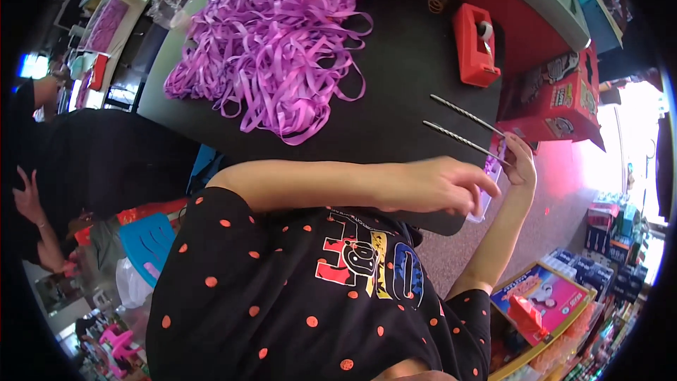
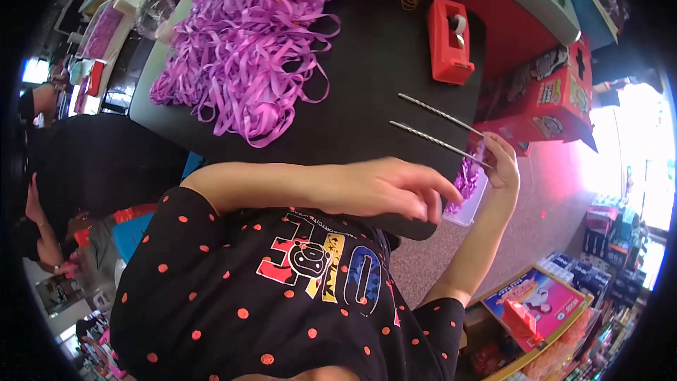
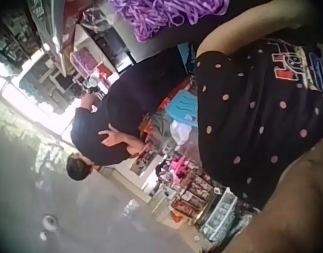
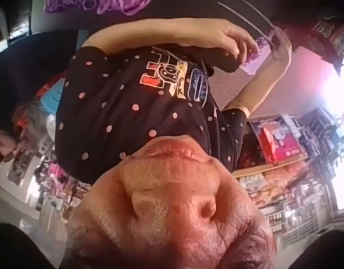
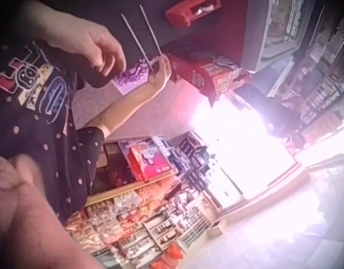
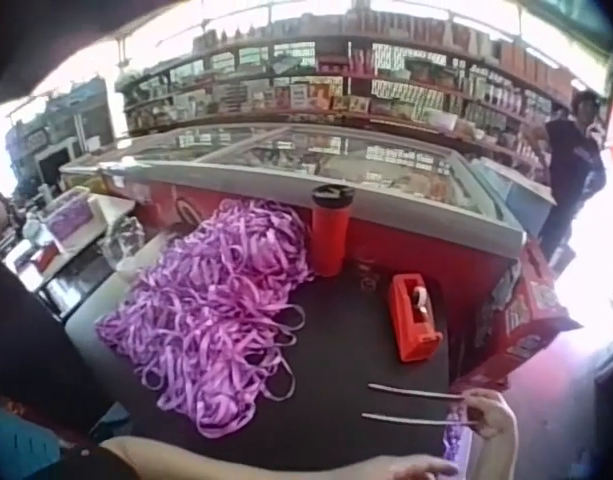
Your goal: The recorder is tying purple ribbons into bows using a metal rod jig on a workshop counter.
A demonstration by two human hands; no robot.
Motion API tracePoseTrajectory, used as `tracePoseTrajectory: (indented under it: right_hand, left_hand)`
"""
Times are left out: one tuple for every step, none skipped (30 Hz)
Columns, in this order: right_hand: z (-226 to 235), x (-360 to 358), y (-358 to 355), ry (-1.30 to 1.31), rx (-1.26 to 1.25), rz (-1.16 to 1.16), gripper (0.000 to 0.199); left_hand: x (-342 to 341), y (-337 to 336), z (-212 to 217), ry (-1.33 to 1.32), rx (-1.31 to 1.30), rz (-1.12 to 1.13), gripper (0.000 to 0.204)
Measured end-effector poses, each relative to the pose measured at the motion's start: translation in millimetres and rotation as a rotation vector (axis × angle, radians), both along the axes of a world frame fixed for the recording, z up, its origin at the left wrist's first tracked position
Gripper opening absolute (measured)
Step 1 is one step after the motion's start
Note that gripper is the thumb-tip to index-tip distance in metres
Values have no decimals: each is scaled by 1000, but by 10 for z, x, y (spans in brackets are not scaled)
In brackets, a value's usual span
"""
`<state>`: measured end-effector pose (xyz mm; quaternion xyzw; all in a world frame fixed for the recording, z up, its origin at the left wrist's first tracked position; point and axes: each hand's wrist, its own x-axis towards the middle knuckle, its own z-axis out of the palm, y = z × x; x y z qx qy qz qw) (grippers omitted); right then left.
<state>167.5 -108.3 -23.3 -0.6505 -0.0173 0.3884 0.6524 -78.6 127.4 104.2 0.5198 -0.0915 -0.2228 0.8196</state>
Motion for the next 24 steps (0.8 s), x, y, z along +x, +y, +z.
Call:
tracePoseTrajectory:
  right_hand:
    - [-45, 20, -73, -32, 37, -44, 20]
    - [-95, 46, -164, -62, 72, -88, 18]
    - [-139, 91, -321, -59, 71, -86, 18]
    - [-198, 153, -485, -61, 113, -89, 17]
    - [-247, 184, -612, -64, 153, -92, 17]
    - [-287, 181, -655, -59, 152, -82, 17]
    - [-339, 162, -705, -64, 56, -174, 20]
    - [-405, 142, -788, -69, -42, -268, 23]
    - [-701, 358, -1246, -18, -142, -209, 35]
    - [-694, 262, -1106, -16, -141, -190, 35]
    - [-730, 106, -963, -149, -534, -226, 38]
    - [-699, -4, -866, -293, -927, -263, 42]
    - [-730, -103, -914, -297, -775, -321, 50]
    - [-711, -140, -979, -301, -779, -324, 50]
    - [-619, -259, -933, -280, -549, -378, 50]
    - [-516, -381, -868, -258, -318, -432, 51]
    - [-420, -505, -775, -329, -315, -437, 49]
    - [-387, -592, -740, -330, -316, -441, 49]
    - [-366, -668, -717, -338, -301, -444, 47]
    - [-355, -735, -703, -346, -286, -446, 46]
    - [-386, -810, -714, -325, -260, -465, 43]
    - [-400, -890, -723, -326, -259, -468, 43]
    - [-412, -978, -720, -306, -249, -472, 43]
    - [-429, -1078, -727, -283, -240, -484, 43]
  left_hand:
    - [-127, 180, 28, -96, 102, 86, 43]
    - [-263, 332, -20, -147, 161, 199, 41]
    - [-404, 477, 14, -134, 257, 355, 37]
    - [-531, 628, 25, -145, 426, 479, 35]
    - [-650, 747, 9, -123, 571, 632, 34]
    - [-751, 853, -28, -220, 768, 826, 31]
    - [-803, 1012, -48, -351, 969, 939, 28]
    - [-832, 1138, -67, -399, 1108, 1063, 25]
    - [-839, 1279, -88, -448, 1309, 1075, 24]
    - [-872, 1389, -117, -473, 1543, 1100, 23]
    - [-857, 1478, -137, -460, 1551, 1109, 23]
    - [-827, 1558, -157, -576, 1762, 1031, 24]
    - [-784, 1630, -177, -701, 1961, 932, 24]
    - [-727, 1669, -213, -702, 1955, 935, 24]
    - [-677, 1691, -260, -691, 1862, 934, 23]
    - [-615, 1717, -304, -683, 1767, 931, 21]
    - [-556, 1749, -334, -743, 1763, 898, 17]
    - [-491, 1760, -362, -747, 1760, 897, 17]
    - [-424, 1767, -394, -722, 1781, 827, 16]
    - [-361, 1780, -428, -695, 1802, 757, 14]
    - [-278, 1806, -474, -747, 1824, 726, 10]
    - [-222, 1832, -519, -751, 1823, 726, 10]
    - [-183, 1856, -560, -711, 1840, 694, 10]
    - [-142, 1875, -583, -677, 1854, 655, 10]
